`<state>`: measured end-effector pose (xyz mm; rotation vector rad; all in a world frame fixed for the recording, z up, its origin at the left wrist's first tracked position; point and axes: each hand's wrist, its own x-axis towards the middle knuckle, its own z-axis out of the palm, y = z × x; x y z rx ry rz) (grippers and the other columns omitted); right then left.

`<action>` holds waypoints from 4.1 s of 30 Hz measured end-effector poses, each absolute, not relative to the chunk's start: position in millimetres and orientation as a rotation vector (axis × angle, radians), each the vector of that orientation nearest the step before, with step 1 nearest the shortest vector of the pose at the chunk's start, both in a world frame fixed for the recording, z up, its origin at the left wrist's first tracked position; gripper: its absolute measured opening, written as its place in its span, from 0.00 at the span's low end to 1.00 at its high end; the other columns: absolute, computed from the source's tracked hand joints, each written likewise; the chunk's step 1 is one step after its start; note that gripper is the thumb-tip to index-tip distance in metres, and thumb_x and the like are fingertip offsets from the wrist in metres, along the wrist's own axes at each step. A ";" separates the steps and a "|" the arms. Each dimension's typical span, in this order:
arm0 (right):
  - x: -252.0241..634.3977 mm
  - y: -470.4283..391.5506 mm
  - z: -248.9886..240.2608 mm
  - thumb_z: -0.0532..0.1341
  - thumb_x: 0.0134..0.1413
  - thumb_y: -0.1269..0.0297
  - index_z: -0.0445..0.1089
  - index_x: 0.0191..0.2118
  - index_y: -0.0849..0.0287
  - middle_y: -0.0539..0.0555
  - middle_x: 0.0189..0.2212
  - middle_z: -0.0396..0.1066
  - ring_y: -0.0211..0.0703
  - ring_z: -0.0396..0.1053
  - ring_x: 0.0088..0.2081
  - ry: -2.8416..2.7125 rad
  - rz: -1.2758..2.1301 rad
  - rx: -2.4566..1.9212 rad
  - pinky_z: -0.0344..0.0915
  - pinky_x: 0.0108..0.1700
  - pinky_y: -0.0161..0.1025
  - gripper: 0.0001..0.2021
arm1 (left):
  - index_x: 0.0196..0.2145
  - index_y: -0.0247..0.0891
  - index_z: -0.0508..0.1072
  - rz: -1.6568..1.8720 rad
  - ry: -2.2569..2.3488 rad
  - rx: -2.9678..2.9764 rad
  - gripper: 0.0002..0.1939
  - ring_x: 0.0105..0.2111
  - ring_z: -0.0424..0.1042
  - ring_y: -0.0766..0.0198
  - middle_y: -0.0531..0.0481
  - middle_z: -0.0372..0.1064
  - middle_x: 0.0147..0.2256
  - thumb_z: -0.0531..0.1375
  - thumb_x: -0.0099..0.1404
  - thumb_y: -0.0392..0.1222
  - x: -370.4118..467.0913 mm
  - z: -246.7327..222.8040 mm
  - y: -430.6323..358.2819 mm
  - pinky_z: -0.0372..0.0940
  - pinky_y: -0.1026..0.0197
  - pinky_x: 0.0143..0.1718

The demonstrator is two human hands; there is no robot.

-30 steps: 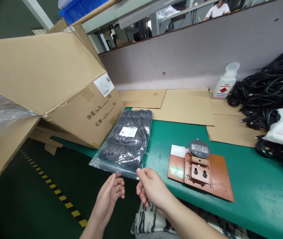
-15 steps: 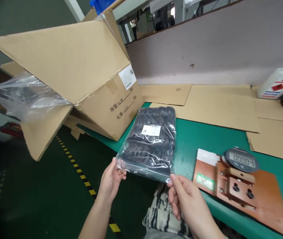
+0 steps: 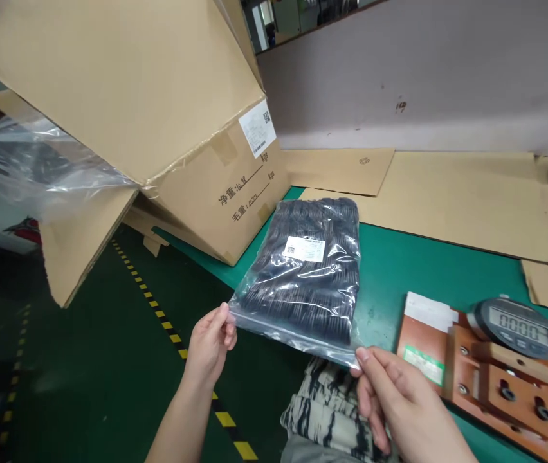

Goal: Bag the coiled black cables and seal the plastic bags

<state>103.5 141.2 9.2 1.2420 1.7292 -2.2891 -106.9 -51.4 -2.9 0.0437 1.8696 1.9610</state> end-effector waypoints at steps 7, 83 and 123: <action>105.8 135.0 -0.9 0.65 0.41 0.30 0.65 0.26 0.57 0.48 0.15 0.68 0.35 0.61 0.11 1.521 -2.445 1.360 0.57 0.14 0.31 0.31 | 0.23 0.36 0.68 1.984 1.723 0.045 0.22 0.17 0.60 0.71 0.56 0.62 0.19 0.65 0.64 0.55 -99.8 -8.3 -47.5 0.60 0.67 0.18; 38.9 74.2 -5.0 0.70 0.45 0.43 0.69 0.16 0.63 0.48 0.08 0.60 0.29 0.55 0.12 1.064 -2.929 1.318 0.47 0.17 0.27 0.26 | 0.18 0.35 0.68 1.649 1.641 0.092 0.26 0.12 0.56 0.73 0.57 0.57 0.12 0.68 0.58 0.60 -51.7 -10.9 -6.0 0.53 0.69 0.15; 62.0 80.8 -2.7 0.70 0.46 0.42 0.68 0.18 0.62 0.45 0.09 0.57 0.27 0.52 0.12 0.937 -2.910 1.403 0.47 0.17 0.27 0.27 | 0.21 0.36 0.65 1.706 1.557 -0.039 0.22 0.14 0.51 0.75 0.61 0.51 0.15 0.71 0.57 0.50 -50.1 -3.1 -1.3 0.54 0.71 0.13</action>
